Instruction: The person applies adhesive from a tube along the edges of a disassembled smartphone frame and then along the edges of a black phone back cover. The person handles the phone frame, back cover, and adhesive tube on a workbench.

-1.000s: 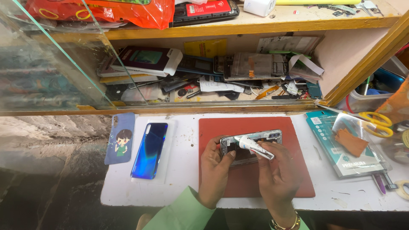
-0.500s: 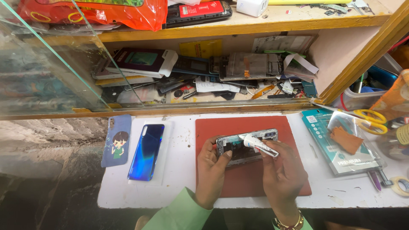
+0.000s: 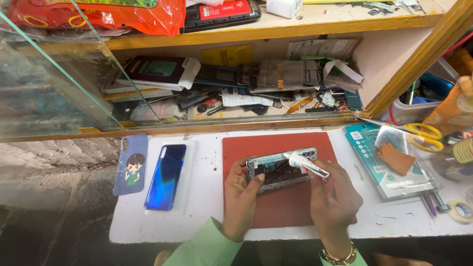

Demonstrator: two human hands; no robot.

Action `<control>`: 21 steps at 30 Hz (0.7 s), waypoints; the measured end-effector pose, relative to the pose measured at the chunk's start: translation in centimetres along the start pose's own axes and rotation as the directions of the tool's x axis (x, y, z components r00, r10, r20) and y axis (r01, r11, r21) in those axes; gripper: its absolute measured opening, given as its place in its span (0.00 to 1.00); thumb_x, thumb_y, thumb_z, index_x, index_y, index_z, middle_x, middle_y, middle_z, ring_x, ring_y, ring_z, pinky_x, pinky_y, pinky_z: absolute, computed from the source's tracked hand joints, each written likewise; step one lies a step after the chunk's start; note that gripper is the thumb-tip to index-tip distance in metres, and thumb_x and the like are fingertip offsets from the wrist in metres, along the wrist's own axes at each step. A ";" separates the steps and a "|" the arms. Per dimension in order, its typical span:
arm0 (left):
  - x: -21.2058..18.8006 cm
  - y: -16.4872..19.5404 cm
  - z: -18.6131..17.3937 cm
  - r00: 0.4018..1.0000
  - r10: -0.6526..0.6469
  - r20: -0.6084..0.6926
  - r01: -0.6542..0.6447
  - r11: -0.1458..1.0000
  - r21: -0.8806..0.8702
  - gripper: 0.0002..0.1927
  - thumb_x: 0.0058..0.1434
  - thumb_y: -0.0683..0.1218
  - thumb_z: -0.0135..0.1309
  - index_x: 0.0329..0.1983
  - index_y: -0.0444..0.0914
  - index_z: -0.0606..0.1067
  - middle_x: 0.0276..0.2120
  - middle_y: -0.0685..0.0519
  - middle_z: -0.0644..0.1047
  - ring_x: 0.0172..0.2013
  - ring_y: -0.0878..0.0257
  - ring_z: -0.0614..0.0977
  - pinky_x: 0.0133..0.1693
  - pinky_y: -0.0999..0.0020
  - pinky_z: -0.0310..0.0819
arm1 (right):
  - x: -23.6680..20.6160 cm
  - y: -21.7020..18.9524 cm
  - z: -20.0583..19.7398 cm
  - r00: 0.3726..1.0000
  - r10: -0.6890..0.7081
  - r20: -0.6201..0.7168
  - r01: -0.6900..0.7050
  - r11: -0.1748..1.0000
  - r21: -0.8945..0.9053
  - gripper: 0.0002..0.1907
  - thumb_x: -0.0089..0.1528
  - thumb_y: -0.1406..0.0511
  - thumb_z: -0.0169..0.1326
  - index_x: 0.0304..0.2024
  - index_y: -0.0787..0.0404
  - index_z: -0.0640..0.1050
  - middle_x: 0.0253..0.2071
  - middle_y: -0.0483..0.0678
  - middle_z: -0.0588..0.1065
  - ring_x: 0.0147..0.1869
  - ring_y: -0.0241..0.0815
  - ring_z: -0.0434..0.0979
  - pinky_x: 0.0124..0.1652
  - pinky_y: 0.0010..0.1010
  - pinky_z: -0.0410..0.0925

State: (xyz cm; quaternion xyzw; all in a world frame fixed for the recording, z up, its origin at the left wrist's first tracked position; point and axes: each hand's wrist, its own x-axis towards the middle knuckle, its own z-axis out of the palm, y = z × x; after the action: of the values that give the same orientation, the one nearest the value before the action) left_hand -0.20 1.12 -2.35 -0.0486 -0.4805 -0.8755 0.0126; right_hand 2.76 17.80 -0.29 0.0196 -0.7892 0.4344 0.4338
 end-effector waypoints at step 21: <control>0.1 -0.4 0.1 1.000 -0.008 -0.006 0.008 1.000 0.019 0.20 0.62 0.34 0.52 0.58 0.30 0.69 0.48 0.46 0.77 0.50 0.62 0.78 0.56 0.65 0.71 | 0.6 1.6 -1.6 0.991 0.128 -0.034 -0.128 0.992 -0.002 0.12 0.66 0.69 0.61 0.51 0.67 0.79 0.42 0.49 0.80 0.40 0.33 0.75 0.42 0.24 0.69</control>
State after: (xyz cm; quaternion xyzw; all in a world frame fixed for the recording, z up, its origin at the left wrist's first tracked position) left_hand -0.28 1.39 -2.61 -0.0438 -0.4891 -0.8711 0.0111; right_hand 2.79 20.20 -0.54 -0.0393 -0.7821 0.4600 0.4185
